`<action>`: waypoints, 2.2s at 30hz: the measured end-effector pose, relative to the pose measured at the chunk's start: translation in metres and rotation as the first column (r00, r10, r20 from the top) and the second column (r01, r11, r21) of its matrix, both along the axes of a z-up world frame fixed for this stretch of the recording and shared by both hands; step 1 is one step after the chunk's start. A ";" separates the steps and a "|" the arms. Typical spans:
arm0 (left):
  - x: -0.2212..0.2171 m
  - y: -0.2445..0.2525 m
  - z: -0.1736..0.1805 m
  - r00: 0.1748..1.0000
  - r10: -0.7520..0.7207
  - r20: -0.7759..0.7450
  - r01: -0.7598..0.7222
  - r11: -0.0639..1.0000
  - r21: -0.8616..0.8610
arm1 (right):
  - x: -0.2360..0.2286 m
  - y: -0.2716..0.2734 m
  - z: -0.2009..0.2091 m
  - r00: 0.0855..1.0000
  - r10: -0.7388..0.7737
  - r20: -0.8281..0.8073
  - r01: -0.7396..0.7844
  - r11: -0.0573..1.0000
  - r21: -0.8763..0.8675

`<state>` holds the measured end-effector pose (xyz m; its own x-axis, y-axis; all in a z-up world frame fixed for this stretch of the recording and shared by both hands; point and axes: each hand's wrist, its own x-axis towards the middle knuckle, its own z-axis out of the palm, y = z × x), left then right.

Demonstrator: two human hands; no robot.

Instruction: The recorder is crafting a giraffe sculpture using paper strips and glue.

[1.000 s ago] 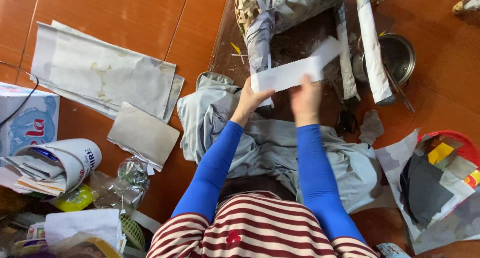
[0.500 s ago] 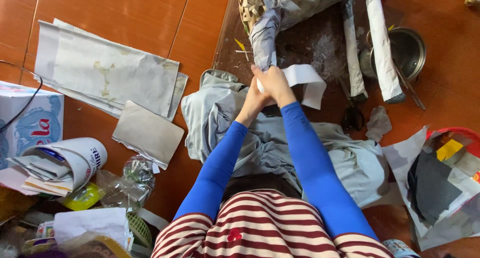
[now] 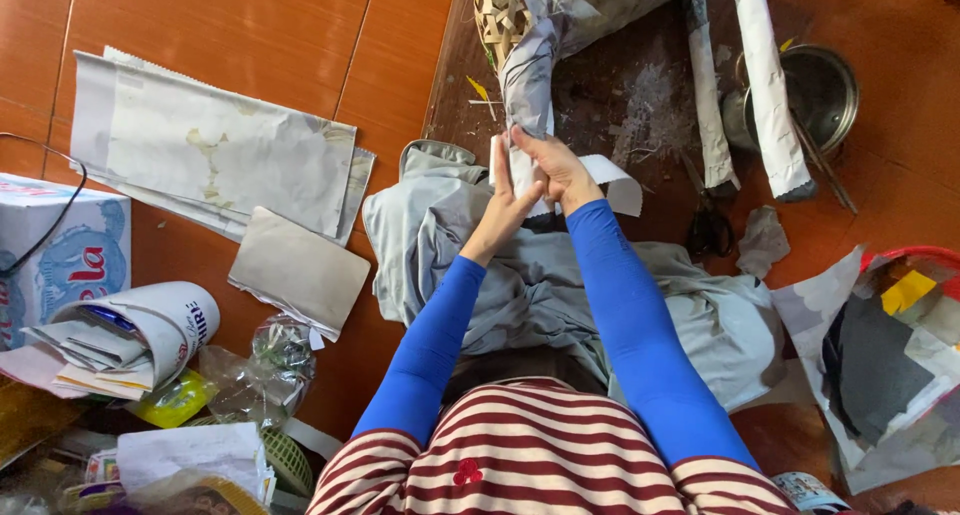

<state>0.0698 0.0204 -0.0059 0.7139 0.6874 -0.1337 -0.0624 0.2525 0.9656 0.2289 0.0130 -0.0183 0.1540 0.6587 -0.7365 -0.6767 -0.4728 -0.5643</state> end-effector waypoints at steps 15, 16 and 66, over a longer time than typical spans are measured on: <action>0.078 0.118 0.096 0.806 0.584 0.092 -0.504 0.598 0.624 | -0.040 -0.028 0.061 0.190 -0.238 0.953 -0.330 0.898 0.290; 0.103 0.105 0.101 0.893 0.448 -0.040 -0.298 0.657 0.693 | -0.042 -0.036 0.041 0.453 -0.307 0.837 -0.202 0.879 0.432; 0.022 0.066 0.047 0.834 0.542 -0.106 -0.465 0.793 0.393 | 0.028 0.025 0.021 0.992 0.012 -0.129 -0.002 0.997 0.073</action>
